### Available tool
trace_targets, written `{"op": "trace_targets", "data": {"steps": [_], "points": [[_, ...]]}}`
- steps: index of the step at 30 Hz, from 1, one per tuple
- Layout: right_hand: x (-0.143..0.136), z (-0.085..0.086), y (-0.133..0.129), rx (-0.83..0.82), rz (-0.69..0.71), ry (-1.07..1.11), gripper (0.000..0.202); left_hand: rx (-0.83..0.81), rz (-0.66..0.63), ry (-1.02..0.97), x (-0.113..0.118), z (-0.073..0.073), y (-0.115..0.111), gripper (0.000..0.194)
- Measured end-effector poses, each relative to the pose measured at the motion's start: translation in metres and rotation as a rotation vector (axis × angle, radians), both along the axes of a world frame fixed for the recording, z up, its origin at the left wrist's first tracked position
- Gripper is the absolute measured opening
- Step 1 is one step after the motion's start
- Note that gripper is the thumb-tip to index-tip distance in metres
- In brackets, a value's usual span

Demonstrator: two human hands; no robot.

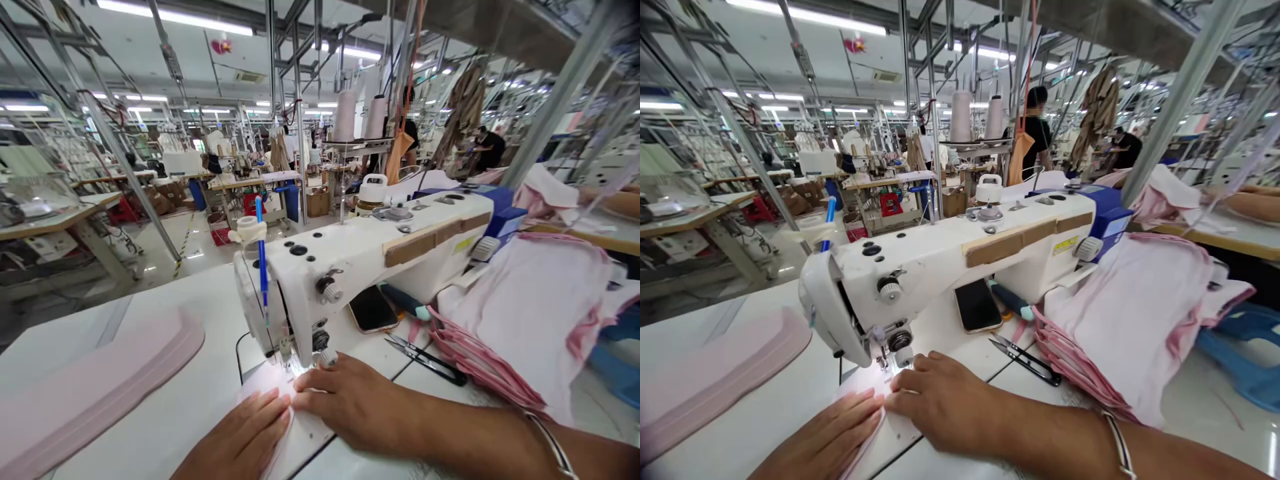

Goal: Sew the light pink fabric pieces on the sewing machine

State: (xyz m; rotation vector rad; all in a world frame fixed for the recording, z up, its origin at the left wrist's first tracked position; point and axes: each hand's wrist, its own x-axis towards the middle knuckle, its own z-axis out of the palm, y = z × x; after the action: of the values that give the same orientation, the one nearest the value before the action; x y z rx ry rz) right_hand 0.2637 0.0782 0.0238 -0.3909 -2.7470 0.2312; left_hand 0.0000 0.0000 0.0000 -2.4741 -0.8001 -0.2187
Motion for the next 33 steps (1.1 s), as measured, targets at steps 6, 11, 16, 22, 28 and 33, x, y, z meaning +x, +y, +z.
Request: {"op": "trace_targets", "data": {"steps": [6, 11, 16, 22, 28, 33], "points": [[-0.001, -0.004, 0.001, -0.029, -0.035, -0.027, 0.036, 0.018, 0.036, -0.022, 0.019, 0.011, -0.002, 0.038], [0.0, -0.006, 0.0, -0.068, -0.075, -0.097, 0.042, -0.033, 0.176, -0.163, 0.025, -0.005, -0.011, 0.048], [0.0, -0.006, -0.001, -0.112, -0.078, -0.109, 0.048, 0.025, 0.214, -0.158, 0.031, -0.008, -0.015, 0.046], [0.001, -0.007, 0.0, -0.123, -0.096, -0.054, 0.038, 0.072, 0.281, -0.108, 0.049, 0.002, -0.012, 0.043], [0.001, -0.007, 0.002, -0.129, -0.115, 0.006, 0.019, 0.159, 0.332, -0.203, 0.063, -0.004, -0.012, 0.04], [0.001, -0.006, 0.003, -0.1, -0.116, 0.026, 0.016, 0.161, 0.414, -0.283, 0.073, -0.021, -0.013, 0.041]]}}
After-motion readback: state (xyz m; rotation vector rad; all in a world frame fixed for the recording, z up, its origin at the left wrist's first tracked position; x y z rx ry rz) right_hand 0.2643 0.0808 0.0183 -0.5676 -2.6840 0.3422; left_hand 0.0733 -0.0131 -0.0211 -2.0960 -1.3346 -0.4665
